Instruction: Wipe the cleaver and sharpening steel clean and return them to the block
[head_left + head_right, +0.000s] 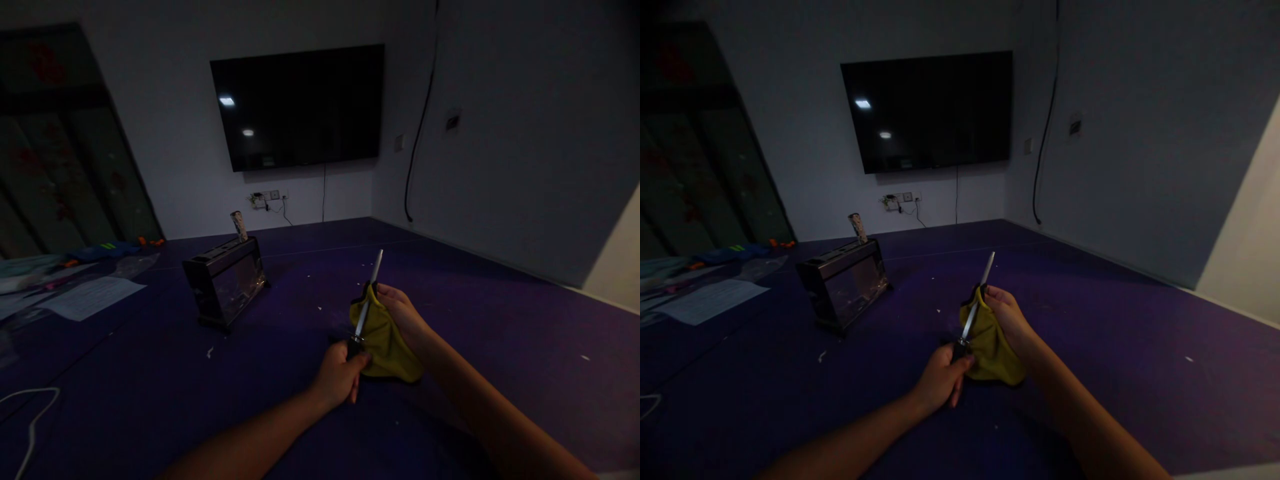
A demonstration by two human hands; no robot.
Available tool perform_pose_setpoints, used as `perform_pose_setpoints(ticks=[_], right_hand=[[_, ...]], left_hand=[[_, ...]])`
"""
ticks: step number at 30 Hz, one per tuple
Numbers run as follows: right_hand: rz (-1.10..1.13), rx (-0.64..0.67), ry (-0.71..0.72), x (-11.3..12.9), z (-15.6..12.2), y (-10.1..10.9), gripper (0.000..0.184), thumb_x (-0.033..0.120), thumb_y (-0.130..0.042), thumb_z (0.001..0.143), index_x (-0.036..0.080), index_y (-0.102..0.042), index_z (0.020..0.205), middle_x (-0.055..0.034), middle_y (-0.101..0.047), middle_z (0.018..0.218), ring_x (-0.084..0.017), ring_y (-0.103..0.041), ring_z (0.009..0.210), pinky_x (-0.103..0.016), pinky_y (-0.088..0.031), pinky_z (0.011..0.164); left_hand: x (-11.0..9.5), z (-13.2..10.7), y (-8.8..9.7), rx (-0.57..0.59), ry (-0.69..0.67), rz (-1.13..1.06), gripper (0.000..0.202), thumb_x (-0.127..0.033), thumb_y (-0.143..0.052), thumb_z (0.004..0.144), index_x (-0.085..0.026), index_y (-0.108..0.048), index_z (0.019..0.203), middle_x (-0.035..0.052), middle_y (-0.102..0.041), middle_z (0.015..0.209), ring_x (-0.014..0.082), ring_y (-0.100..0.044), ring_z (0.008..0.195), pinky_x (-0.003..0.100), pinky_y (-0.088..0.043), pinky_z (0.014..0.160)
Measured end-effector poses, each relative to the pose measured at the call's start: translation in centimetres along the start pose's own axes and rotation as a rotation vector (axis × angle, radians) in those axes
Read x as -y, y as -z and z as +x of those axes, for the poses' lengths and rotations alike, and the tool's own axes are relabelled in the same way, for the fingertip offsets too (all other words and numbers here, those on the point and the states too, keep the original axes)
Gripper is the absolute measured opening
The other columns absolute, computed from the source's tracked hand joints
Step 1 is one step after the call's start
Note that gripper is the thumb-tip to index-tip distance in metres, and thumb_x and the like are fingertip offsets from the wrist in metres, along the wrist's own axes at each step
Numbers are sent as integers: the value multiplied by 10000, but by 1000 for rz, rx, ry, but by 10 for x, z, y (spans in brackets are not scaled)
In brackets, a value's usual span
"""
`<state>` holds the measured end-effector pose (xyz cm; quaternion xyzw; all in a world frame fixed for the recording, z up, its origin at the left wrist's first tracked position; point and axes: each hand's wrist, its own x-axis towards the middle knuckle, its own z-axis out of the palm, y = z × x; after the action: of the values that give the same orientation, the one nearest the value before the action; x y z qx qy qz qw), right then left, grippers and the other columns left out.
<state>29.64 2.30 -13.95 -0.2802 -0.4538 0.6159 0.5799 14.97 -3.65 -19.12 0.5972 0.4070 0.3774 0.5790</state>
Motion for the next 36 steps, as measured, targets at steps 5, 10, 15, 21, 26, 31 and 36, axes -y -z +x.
perform_pose_setpoints(ticks=[5, 10, 15, 21, 26, 31, 36], right_hand=[[-3, -49, 40, 3, 2, 6, 123, 233, -678, 642, 168, -602, 712, -23, -623, 540, -141, -568, 441, -241, -457, 444], [24, -152, 27, 11, 4, 6, 128, 164, -679, 587, 168, -601, 689, -15, -622, 533, -139, -561, 422, -228, -446, 410], [39, -220, 42, 18, 4, 10, 121, 145, -664, 586, 172, -606, 688, -6, -617, 526, -129, -552, 406, -211, -439, 388], [10, -233, 95, 17, 8, 24, 88, 187, -648, 624, 193, -587, 688, -6, -607, 522, -171, -591, 470, -275, -490, 459], [-1, -222, 78, 13, 10, 26, 101, 210, -651, 639, 197, -579, 709, 10, -592, 513, -153, -560, 428, -271, -472, 437], [53, -241, 65, 8, 7, 20, 148, 232, -675, 638, 194, -565, 729, 29, -589, 530, -120, -530, 407, -236, -445, 421], [65, -225, 73, 6, 7, 19, 175, 250, -690, 631, 196, -556, 730, 40, -581, 525, -109, -523, 407, -225, -440, 424]], left_hand=[[5, 1, 0, 3, 6, 30, 292, -455, -512, 745, -172, -440, 755, -104, -374, 351, 78, -354, 230, 176, -237, 281], [7, 2, 0, 22, 51, 41, 262, -421, -505, 754, -169, -433, 745, -100, -385, 358, 73, -360, 240, 172, -248, 295], [8, 3, -1, 40, 62, 43, 242, -396, -501, 755, -183, -407, 687, -96, -380, 349, 73, -361, 244, 171, -237, 289], [10, 3, 0, 68, 59, 34, 302, -447, -530, 730, -183, -407, 651, -91, -381, 347, 73, -363, 247, 174, -240, 292], [12, 3, 1, 80, 65, 10, 344, -479, -546, 706, -185, -398, 605, -80, -382, 335, 76, -361, 242, 179, -236, 284], [12, 1, 1, 65, 82, -17, 343, -483, -554, 695, -187, -402, 609, -81, -379, 329, 77, -353, 235, 180, -220, 278], [9, -1, 0, 63, 75, -22, 348, -491, -549, 695, -182, -412, 613, -79, -377, 320, 73, -340, 229, 181, -212, 281]])
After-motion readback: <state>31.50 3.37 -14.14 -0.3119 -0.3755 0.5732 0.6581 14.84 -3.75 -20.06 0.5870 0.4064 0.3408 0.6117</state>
